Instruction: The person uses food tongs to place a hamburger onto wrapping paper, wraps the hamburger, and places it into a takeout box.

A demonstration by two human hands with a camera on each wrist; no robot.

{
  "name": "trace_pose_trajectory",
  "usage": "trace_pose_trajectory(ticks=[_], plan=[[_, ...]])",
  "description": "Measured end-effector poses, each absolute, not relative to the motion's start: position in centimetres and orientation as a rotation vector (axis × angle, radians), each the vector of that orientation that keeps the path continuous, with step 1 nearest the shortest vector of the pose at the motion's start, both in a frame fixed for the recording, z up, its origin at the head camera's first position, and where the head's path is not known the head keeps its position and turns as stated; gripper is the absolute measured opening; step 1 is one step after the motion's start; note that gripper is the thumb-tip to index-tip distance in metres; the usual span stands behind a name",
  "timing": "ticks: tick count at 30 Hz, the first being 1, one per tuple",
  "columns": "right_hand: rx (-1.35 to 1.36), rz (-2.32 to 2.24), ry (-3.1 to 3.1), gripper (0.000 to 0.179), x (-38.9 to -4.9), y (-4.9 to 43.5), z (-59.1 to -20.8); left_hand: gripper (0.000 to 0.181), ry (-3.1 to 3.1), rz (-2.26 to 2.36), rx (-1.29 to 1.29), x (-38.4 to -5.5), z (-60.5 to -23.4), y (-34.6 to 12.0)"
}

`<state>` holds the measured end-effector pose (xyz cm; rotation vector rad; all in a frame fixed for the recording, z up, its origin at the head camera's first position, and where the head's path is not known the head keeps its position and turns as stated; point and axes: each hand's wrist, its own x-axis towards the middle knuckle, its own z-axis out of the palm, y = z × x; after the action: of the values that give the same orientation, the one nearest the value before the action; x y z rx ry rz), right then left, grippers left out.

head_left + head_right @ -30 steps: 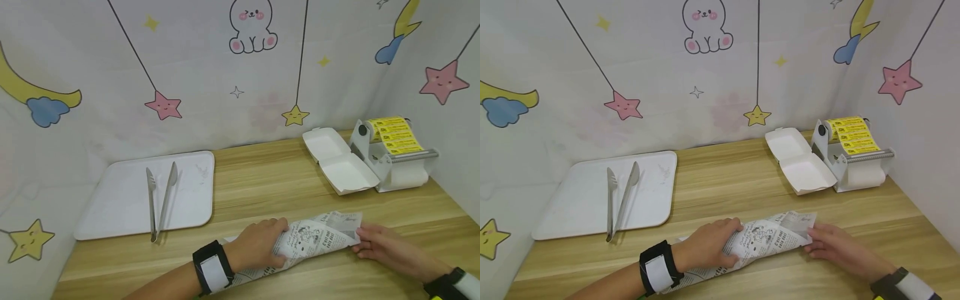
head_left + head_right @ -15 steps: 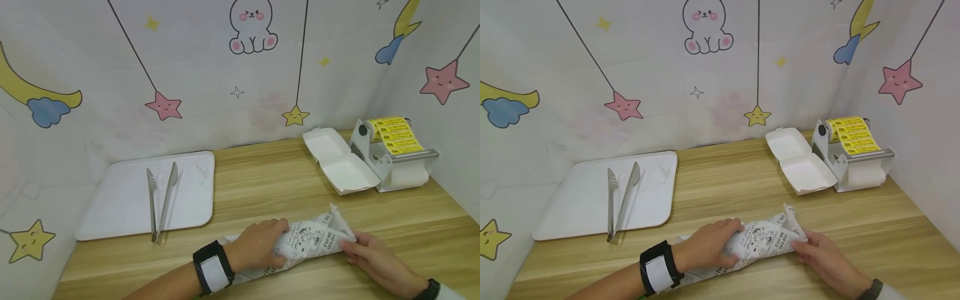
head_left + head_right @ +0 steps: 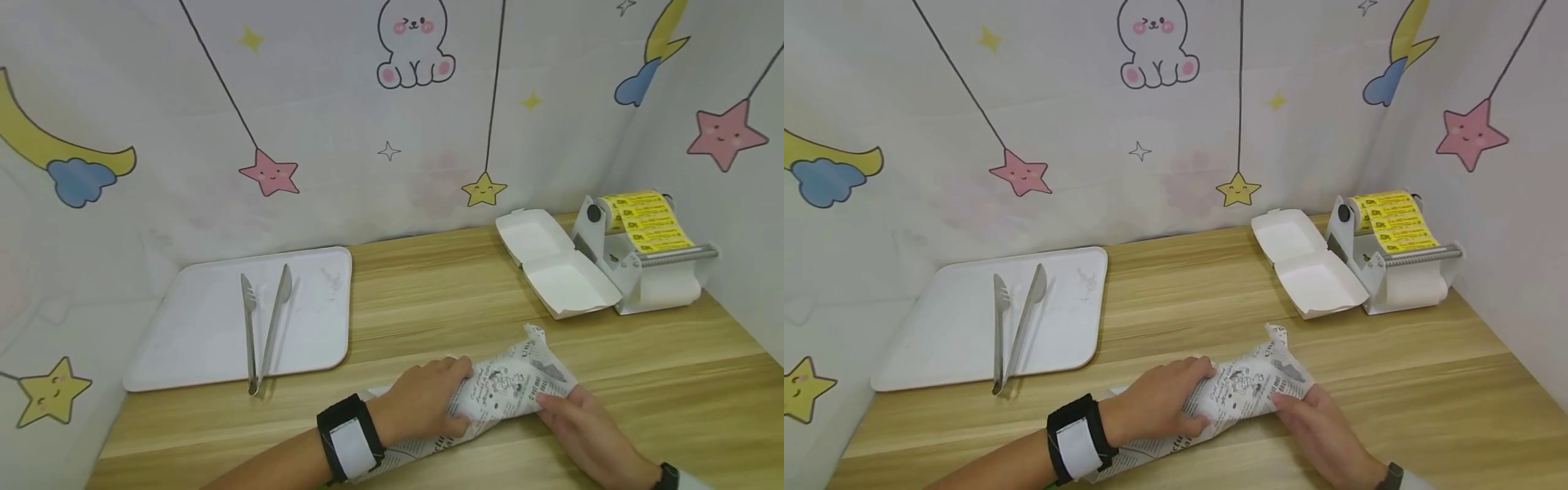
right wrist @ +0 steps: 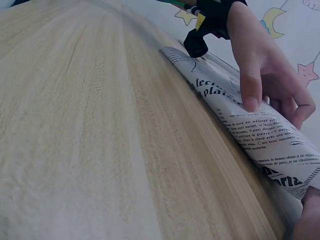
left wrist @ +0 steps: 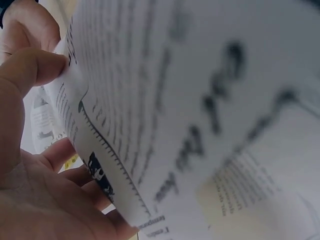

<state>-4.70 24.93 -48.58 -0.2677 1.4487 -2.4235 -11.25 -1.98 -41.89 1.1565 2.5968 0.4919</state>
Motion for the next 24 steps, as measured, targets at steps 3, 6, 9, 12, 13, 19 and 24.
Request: trace_pose_trajectory(ticks=[3, 6, 9, 12, 13, 19, 24], plan=[[-0.218, -2.412, 1.497, 0.074, -4.8, 24.2, -48.4, 0.052, 2.609, 0.478, 1.170, -11.2, -41.9, -1.9], [-0.136, -2.370, 1.564, 0.076, -5.0, 23.7, -48.1, 0.052, 2.614, 0.464, 1.167, -11.2, -41.9, -1.9], [-0.004, -2.326, 1.650, 0.075, -5.2, 23.2, -47.8, 0.051, 2.619, 0.456, 1.158, -11.2, -41.9, -1.9], [0.114, -2.312, 1.716, 0.071, -5.2, 22.6, -47.7, 0.050, 2.622, 0.451, 1.163, -11.1, -41.9, -1.9], [0.129, -2.313, 1.724, 0.069, -5.2, 22.5, -47.6, 0.050, 2.624, 0.448, 1.168, -11.1, -41.9, -1.9], [0.125, -2.315, 1.779, 0.073, -5.3, 21.5, -47.1, 0.048, 2.630, 0.445, 1.191, -11.1, -42.0, -2.0], [0.133, -2.182, 2.076, 0.074, -5.3, 20.6, -46.5, 0.049, 2.639, 0.437, 1.202, -11.0, -42.2, -2.0]])
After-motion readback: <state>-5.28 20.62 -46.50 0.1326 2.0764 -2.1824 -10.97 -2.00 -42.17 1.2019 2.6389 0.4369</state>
